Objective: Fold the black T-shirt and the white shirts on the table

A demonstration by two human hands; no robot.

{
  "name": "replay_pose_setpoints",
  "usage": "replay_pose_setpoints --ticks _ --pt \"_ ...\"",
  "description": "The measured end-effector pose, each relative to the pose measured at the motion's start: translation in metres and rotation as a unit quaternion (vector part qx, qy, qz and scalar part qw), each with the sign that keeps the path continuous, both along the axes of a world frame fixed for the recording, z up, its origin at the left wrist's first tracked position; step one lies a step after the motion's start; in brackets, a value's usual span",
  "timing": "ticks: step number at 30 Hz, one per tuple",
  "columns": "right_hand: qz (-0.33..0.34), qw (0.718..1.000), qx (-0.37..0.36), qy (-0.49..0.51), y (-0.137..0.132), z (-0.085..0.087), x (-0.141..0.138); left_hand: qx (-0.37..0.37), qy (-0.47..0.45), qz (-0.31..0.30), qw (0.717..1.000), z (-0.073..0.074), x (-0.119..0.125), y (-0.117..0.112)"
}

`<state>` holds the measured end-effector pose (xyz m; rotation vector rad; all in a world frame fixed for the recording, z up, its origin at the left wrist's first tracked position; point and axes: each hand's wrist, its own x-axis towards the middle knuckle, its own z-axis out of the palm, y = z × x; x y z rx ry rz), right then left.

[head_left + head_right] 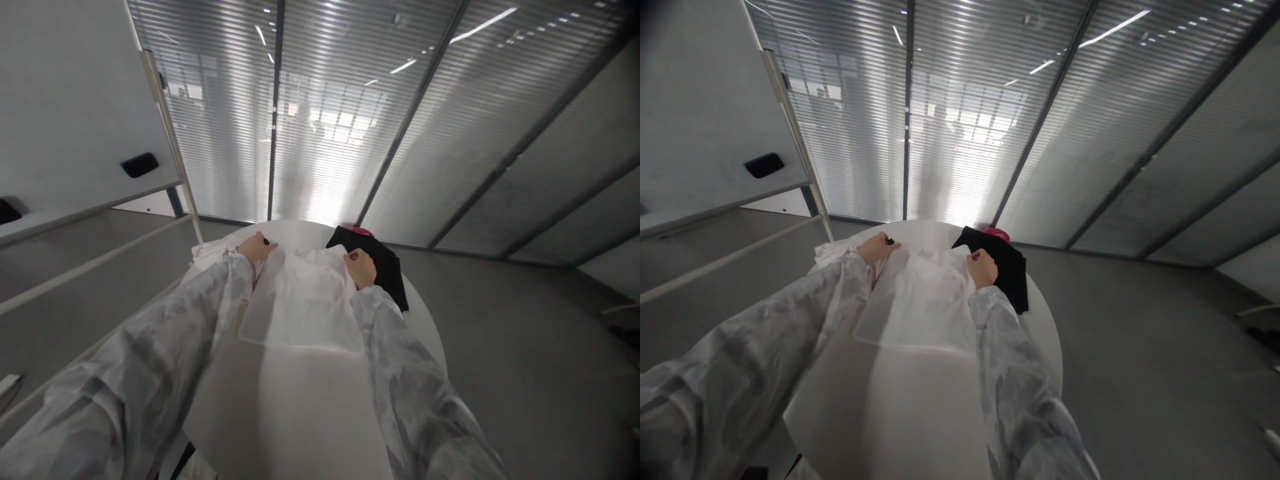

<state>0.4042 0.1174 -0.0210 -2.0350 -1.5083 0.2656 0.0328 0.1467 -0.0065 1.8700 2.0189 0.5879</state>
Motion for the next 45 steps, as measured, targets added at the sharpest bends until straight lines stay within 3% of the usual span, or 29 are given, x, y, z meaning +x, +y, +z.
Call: replay_pose_setpoints --ticks 2,5,10,16,22,27,30,33,36,38,40,42,45 --pt "-0.013 1.0 0.003 0.001 -0.002 -0.003 0.006 -0.025 -0.015 -0.01 1.0 -0.012 -0.005 0.009" --pt "-0.021 1.0 0.004 0.007 -0.004 -0.01 0.013 -0.001 -0.028 -0.006 1.0 -0.024 -0.005 0.014" --pt "-0.02 0.999 0.029 0.024 -0.001 -0.018 0.015 0.039 -0.038 0.009 0.998 -0.031 -0.005 0.022" --pt "-0.01 0.998 0.041 0.051 0.007 -0.025 0.014 0.037 -0.05 0.0 0.998 -0.032 -0.002 0.025" --pt "-0.013 0.997 0.058 0.05 0.007 -0.026 0.018 0.083 -0.066 0.037 0.994 -0.029 0.002 0.019" --pt "-0.01 0.998 0.045 0.044 0.009 -0.025 0.019 0.069 -0.071 0.047 0.994 -0.028 -0.003 0.017" --pt "0.001 0.999 0.032 0.039 0.007 -0.021 0.017 0.053 -0.064 0.049 0.995 -0.024 -0.005 0.016" --pt "0.022 0.997 0.075 -0.012 -0.008 -0.012 0.007 0.065 -0.049 0.059 0.995 -0.016 0.003 0.01" --pt "0.153 0.97 0.138 -0.129 -0.035 -0.006 -0.012 0.143 0.014 -0.023 0.989 -0.014 0.026 -0.011" --pt "0.275 0.935 0.13 -0.185 -0.054 -0.009 -0.022 0.206 0.069 -0.168 0.962 -0.021 0.044 -0.033" --pt "0.339 0.912 0.095 -0.211 -0.069 -0.02 -0.025 0.217 0.096 -0.284 0.929 -0.033 0.056 -0.057" --pt "0.337 0.914 0.063 -0.217 -0.076 -0.035 -0.019 0.19 0.111 -0.321 0.921 -0.046 0.059 -0.077" --pt "0.281 0.936 0.034 -0.207 -0.077 -0.054 0.002 0.164 0.117 -0.301 0.932 -0.058 0.054 -0.092"
